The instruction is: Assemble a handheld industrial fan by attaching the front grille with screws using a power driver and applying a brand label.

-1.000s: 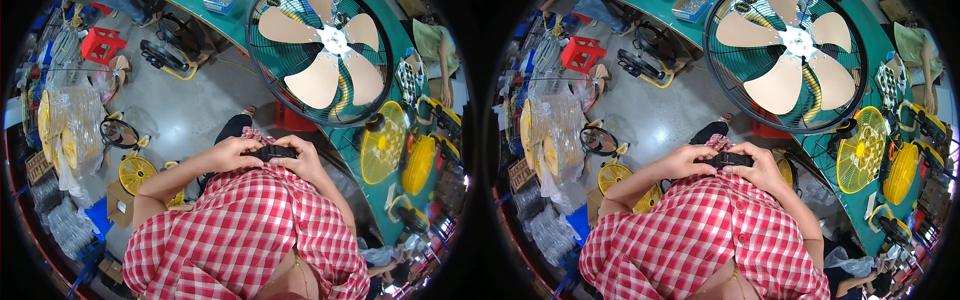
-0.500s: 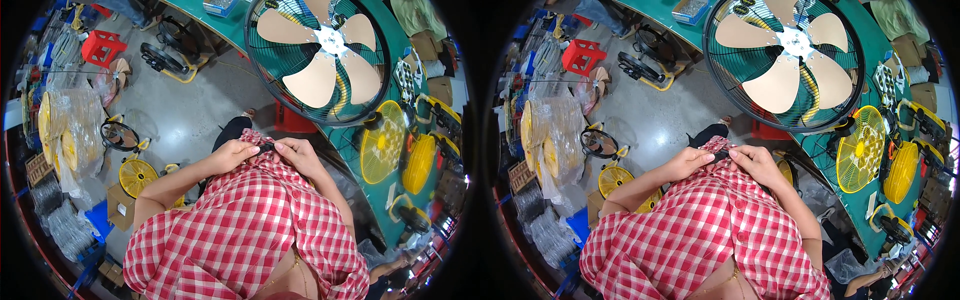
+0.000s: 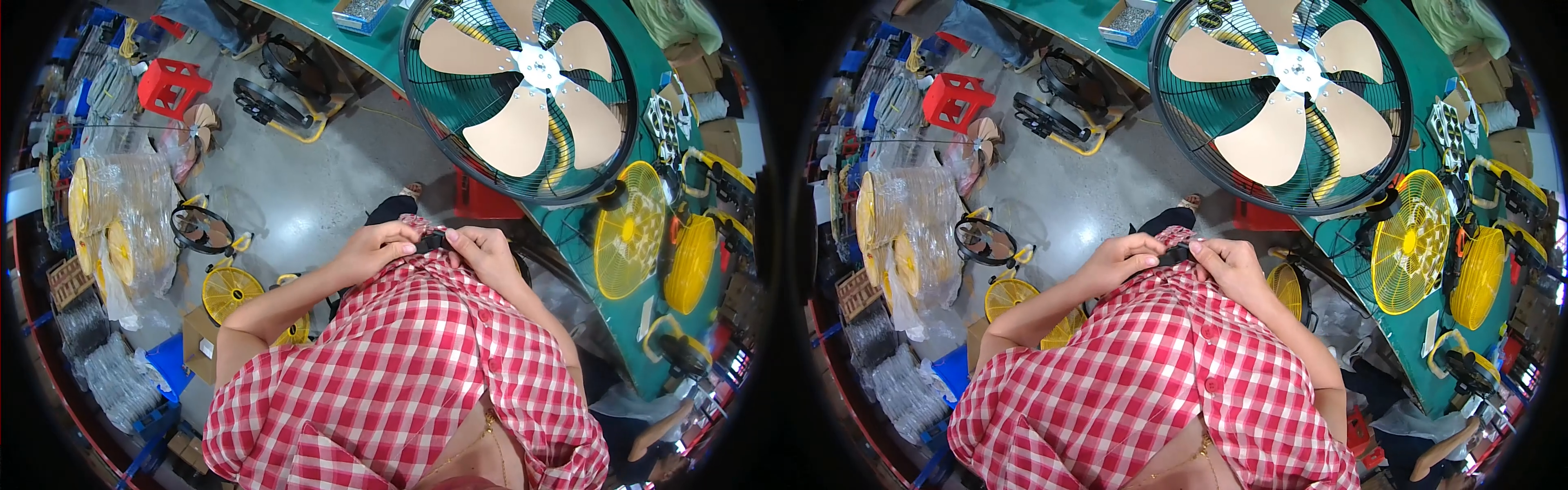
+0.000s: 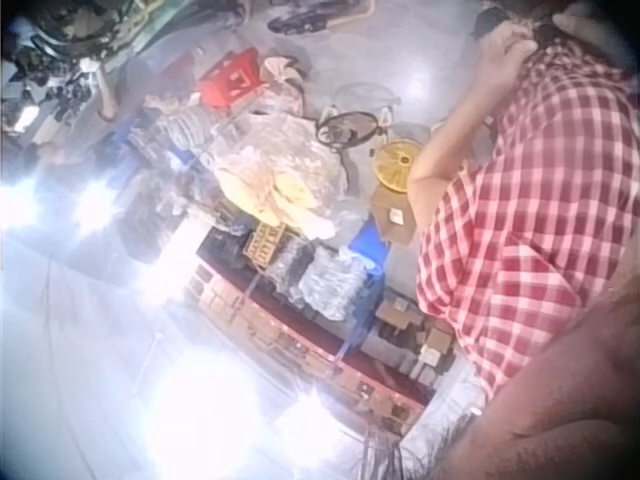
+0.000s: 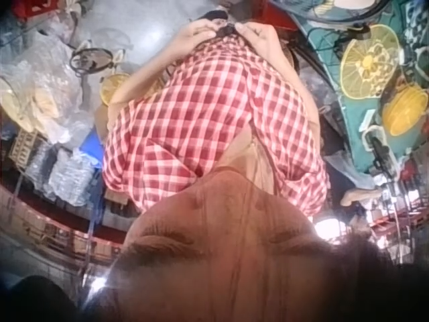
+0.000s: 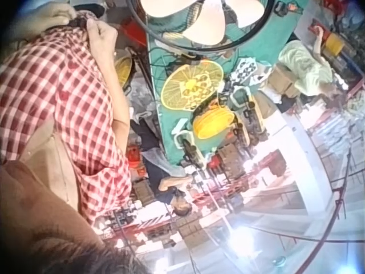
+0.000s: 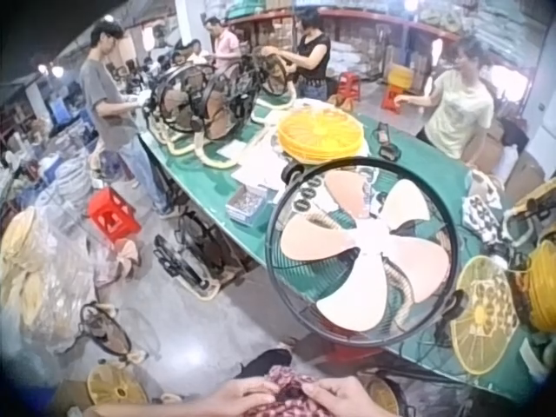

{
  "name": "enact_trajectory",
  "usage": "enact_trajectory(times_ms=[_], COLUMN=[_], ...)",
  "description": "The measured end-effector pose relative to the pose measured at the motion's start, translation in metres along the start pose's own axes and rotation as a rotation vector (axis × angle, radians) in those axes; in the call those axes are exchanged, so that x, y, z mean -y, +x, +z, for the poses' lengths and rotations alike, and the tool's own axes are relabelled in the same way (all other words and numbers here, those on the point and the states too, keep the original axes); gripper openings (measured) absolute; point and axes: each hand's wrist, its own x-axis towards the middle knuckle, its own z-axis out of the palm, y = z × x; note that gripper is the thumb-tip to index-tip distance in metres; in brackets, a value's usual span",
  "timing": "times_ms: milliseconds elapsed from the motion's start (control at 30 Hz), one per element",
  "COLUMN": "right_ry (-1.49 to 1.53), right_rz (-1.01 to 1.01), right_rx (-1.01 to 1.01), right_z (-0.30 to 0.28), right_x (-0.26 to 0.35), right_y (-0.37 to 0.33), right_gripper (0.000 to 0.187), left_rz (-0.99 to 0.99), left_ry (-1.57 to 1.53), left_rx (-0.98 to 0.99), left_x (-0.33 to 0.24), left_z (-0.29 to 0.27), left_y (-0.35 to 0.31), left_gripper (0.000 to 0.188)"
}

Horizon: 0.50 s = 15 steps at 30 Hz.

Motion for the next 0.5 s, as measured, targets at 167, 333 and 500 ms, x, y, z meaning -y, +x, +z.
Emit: enact_trajectory(times_ms=[167,333,500], right_ry=[-0.033,-0.181,-0.164], right_rz=[0.062,-0.145,-0.238], right_rx=[-0.019,-0.147,-0.171], right_z=[-0.001,0.007,0.011], right_x=[-0.001,-0.002,-0.004], right_y=[0.001,-0.003,-0.001], right_gripper=[0.039,0.030,0.027], left_rz=[0.085,0.614,0.442], left_ry=[0.094,0.915,0.854], left_rx=[0.143,-0.294,-0.234], left_x=[-0.001,-0.005,0.013], left_z=[-0.017,-0.008,-0.003], left_y=[-0.004,-0.019,-0.019], left_gripper=[0.020,0.024,0.021])
